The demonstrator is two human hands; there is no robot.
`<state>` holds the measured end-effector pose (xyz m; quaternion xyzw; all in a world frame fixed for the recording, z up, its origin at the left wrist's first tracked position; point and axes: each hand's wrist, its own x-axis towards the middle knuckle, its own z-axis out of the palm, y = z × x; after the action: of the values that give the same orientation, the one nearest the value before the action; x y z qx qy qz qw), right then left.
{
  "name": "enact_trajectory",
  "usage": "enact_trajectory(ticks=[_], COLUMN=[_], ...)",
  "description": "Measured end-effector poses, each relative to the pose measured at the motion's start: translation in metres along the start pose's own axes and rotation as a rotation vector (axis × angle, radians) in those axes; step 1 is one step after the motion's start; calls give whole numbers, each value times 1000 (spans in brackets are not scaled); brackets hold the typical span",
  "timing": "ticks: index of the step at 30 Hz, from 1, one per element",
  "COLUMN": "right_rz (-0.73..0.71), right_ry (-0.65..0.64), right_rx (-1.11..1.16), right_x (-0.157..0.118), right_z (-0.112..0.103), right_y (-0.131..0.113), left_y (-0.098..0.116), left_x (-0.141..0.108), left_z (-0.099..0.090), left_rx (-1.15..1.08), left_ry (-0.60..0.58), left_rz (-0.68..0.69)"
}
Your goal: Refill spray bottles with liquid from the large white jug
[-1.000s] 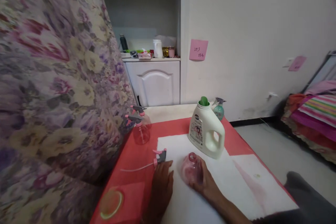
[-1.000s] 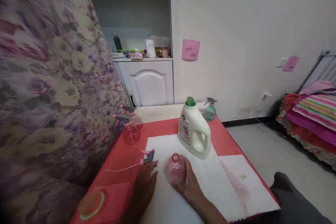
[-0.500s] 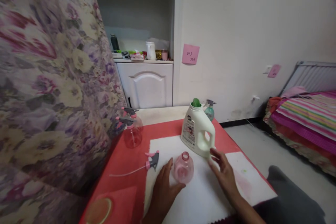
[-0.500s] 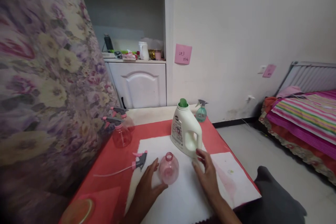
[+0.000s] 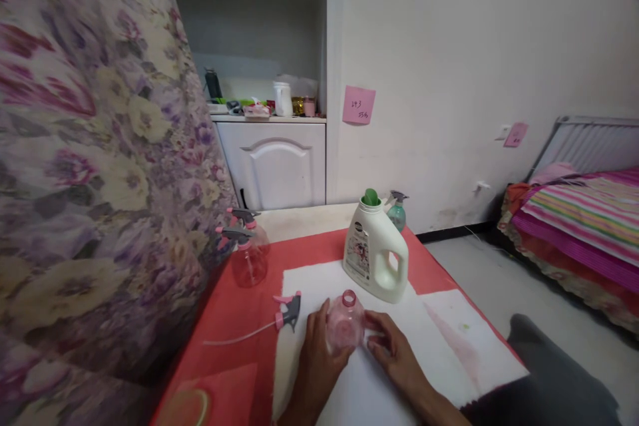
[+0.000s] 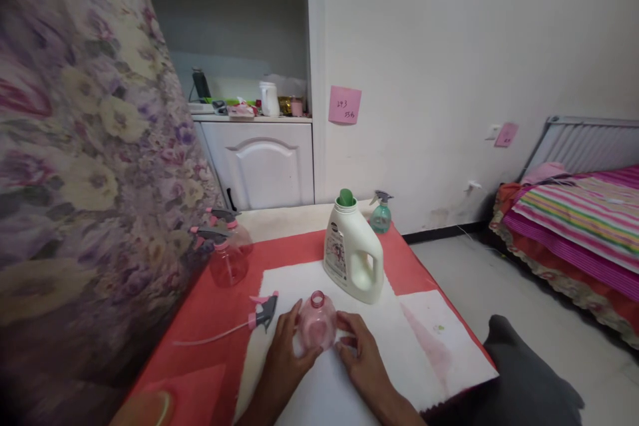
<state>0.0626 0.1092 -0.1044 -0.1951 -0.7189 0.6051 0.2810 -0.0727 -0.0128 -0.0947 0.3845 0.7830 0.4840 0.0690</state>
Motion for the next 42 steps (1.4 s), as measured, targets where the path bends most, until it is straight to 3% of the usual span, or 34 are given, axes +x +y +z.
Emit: enact_trajectory(ticks=[10,15,18,20,26,32,37,42], right_rz=[0,-33,-54,-48,-66,-75,-70,-84], right_ry=[-37,233,421,461,292,197,171,198], right_rx=[13,-49,-38,-27,1,-15,-46,-98], right_x=[-11,6,25,40,84,118,132,135], right_z=[-3,-45,-75,-87,-93,-93,-88,-76], right_y=[-7,-11,-20,-27,-39,-38,-39,-54], left_y=[1,4,3,2,-3,-11,-18,-11], left_x=[-4,0,1,1,-1,-3,-6,-5], left_z=[3,9,10,9,13,18,22,17], left_rx=[-100,-38,7,2,29,72,17,-26], left_ry=[-9,103,97,78,120,105,109,78], left_rz=[-61,-141,-150,-138,-29,-14,-70,-127])
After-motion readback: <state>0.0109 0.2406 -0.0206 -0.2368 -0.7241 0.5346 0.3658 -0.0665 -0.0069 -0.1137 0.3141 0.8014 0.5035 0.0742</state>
